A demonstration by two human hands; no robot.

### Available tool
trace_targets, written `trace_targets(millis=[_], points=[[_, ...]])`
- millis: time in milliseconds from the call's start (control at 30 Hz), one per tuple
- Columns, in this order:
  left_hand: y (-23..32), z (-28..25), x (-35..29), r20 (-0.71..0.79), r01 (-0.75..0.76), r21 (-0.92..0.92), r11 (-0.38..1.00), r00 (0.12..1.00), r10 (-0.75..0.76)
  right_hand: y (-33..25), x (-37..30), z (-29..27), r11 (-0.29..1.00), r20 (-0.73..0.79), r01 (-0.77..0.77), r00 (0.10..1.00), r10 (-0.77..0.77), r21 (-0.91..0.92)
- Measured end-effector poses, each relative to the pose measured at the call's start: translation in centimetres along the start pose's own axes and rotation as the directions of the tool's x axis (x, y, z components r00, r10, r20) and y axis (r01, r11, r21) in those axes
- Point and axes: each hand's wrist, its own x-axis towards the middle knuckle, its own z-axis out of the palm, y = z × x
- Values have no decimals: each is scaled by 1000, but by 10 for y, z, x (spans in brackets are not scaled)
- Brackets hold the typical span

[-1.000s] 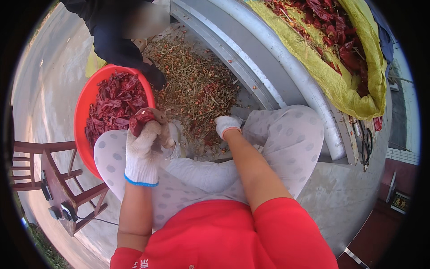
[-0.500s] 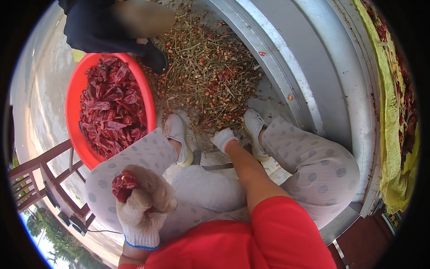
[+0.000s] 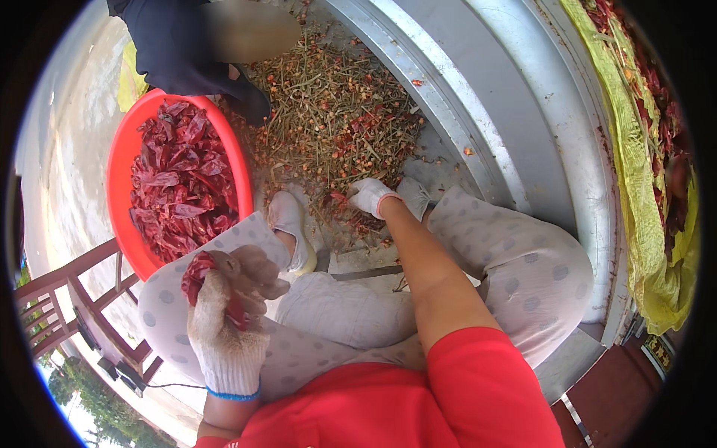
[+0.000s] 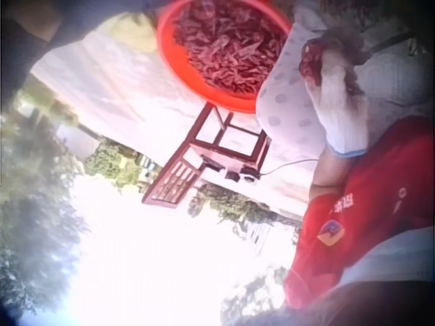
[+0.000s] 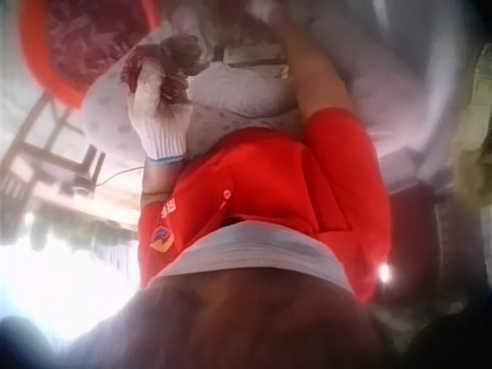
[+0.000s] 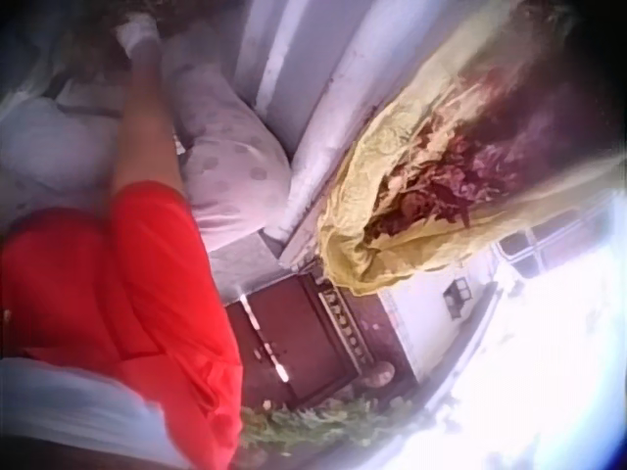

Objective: The person sits on the ground and removes stems from dried red chilies using scissors. They pick chilies from a large sack on a truck bed, cut the stems, and place the trimmed chilies into a red basin.

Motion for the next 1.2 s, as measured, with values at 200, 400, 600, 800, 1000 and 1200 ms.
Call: trace_targets(millis=[200,400,600,800,1000,1200], points=[[-8,11,13,-65,-138,-102,985,989,132,-104,-78,-50,828,-80,265,962,-260,495],[-10,14,16,27,-263,-219,940,961,275,-184,-176,-66,777,-354,613,764,-539,140],[6,4,8,-76,-403,-411,818,909,409,-289,-253,-34,600,-213,546,611,-763,-584],[66,-70,49,38,-282,-687,669,906,421,-248,-325,-80,613,-476,624,400,-784,-486],[124,-168,62,-203,-218,-957,190,975,97,-170,-424,-182,700,-667,140,221,-711,-700],[110,-142,65,109,6,-904,428,970,216,-65,-473,-265,687,-872,-538,280,-402,-489]])
